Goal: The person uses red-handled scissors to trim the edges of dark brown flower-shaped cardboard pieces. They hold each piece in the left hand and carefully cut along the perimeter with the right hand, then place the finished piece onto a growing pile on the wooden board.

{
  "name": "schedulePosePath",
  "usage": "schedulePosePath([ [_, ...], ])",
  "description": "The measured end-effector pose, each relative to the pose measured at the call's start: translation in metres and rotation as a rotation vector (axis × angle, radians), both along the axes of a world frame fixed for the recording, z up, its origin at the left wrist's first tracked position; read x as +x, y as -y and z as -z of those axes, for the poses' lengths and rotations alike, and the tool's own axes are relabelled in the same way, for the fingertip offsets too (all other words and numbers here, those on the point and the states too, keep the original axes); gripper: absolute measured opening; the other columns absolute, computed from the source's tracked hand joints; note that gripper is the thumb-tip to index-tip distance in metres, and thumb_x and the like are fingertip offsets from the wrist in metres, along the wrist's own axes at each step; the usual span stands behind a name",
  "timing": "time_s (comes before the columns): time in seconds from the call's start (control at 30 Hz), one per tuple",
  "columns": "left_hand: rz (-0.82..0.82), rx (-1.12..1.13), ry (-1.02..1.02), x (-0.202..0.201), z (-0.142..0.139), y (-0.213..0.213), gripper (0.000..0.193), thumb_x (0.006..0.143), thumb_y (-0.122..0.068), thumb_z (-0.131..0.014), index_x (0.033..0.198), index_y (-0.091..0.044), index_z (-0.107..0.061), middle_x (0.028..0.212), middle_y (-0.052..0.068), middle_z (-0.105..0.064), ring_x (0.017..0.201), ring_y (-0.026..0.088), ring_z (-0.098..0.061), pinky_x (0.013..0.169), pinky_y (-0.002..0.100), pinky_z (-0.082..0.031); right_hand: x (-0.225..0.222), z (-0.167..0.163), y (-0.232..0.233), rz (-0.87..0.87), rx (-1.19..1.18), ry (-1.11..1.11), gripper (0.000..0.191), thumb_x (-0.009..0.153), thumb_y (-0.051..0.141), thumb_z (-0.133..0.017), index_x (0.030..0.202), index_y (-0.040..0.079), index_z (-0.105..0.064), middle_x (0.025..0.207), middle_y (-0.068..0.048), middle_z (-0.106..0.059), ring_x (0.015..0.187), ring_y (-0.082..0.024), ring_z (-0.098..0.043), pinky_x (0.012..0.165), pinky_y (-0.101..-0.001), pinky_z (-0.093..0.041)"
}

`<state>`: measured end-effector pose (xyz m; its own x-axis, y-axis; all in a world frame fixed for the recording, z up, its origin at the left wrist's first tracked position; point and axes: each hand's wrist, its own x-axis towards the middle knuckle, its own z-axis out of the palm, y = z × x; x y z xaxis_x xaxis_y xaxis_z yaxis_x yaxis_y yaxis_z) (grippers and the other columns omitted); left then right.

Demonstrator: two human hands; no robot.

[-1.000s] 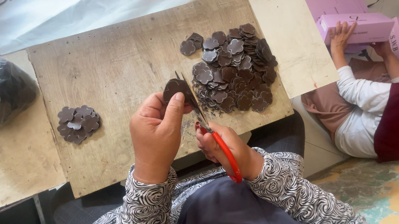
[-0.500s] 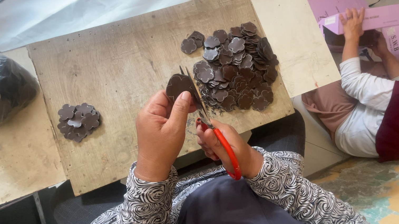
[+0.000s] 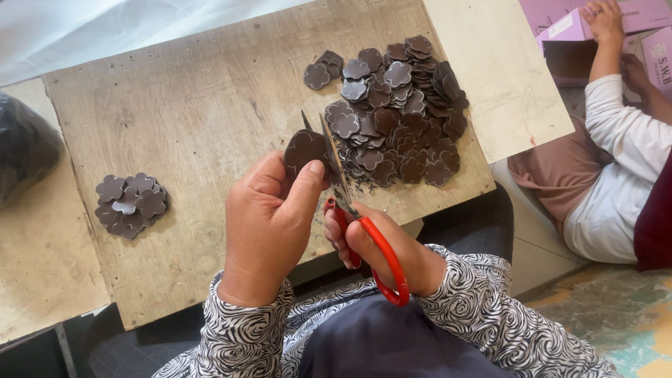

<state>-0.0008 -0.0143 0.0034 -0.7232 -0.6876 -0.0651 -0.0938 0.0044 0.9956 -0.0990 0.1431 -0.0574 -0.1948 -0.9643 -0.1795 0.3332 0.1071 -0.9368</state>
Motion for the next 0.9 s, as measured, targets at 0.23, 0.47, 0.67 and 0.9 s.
schedulePosePath([
  [0.23, 0.016, 0.013, -0.033, 0.0012, -0.0028, 0.0003, 0.017, 0.098, -0.015, -0.066, 0.103, 0.000, -0.073, 0.086, 0.003, -0.077, 0.076, 0.004, -0.066, 0.065, 0.021, -0.054, -0.0021, -0.0013, -0.0016, -0.003, 0.012, -0.017, 0.060, 0.101, 0.062, -0.053, 0.117, 0.004, -0.051, 0.096, 0.000, -0.050, 0.081, -0.010, -0.048, 0.072, -0.0265, -0.045],
  [0.47, 0.007, 0.004, -0.047, 0.0019, -0.0023, -0.0015, 0.017, 0.098, -0.014, -0.066, 0.102, 0.001, -0.072, 0.087, 0.003, -0.077, 0.077, 0.004, -0.067, 0.067, 0.022, -0.054, -0.0061, -0.0063, -0.0010, -0.025, 0.006, -0.094, 0.069, 0.098, 0.069, -0.053, 0.119, 0.004, -0.051, 0.097, -0.001, -0.051, 0.080, -0.010, -0.049, 0.072, -0.0256, -0.045],
  [0.67, -0.001, 0.010, -0.074, 0.0004, -0.0001, -0.0044, 0.017, 0.098, -0.014, -0.067, 0.101, 0.002, -0.073, 0.087, 0.003, -0.076, 0.079, 0.004, -0.068, 0.067, 0.021, -0.055, -0.0060, -0.0057, 0.0010, -0.023, -0.011, -0.161, 0.073, 0.097, 0.072, -0.052, 0.119, 0.003, -0.051, 0.097, -0.001, -0.051, 0.080, -0.010, -0.050, 0.073, -0.0247, -0.046],
  [0.9, -0.010, 0.027, -0.074, -0.0006, 0.0018, -0.0060, 0.017, 0.099, -0.014, -0.067, 0.101, 0.002, -0.073, 0.088, 0.003, -0.077, 0.078, 0.004, -0.066, 0.067, 0.022, -0.054, -0.0037, -0.0017, 0.0003, 0.011, -0.025, -0.138, 0.070, 0.097, 0.070, -0.052, 0.118, 0.003, -0.052, 0.096, 0.000, -0.051, 0.079, -0.009, -0.049, 0.071, -0.0249, -0.045],
])
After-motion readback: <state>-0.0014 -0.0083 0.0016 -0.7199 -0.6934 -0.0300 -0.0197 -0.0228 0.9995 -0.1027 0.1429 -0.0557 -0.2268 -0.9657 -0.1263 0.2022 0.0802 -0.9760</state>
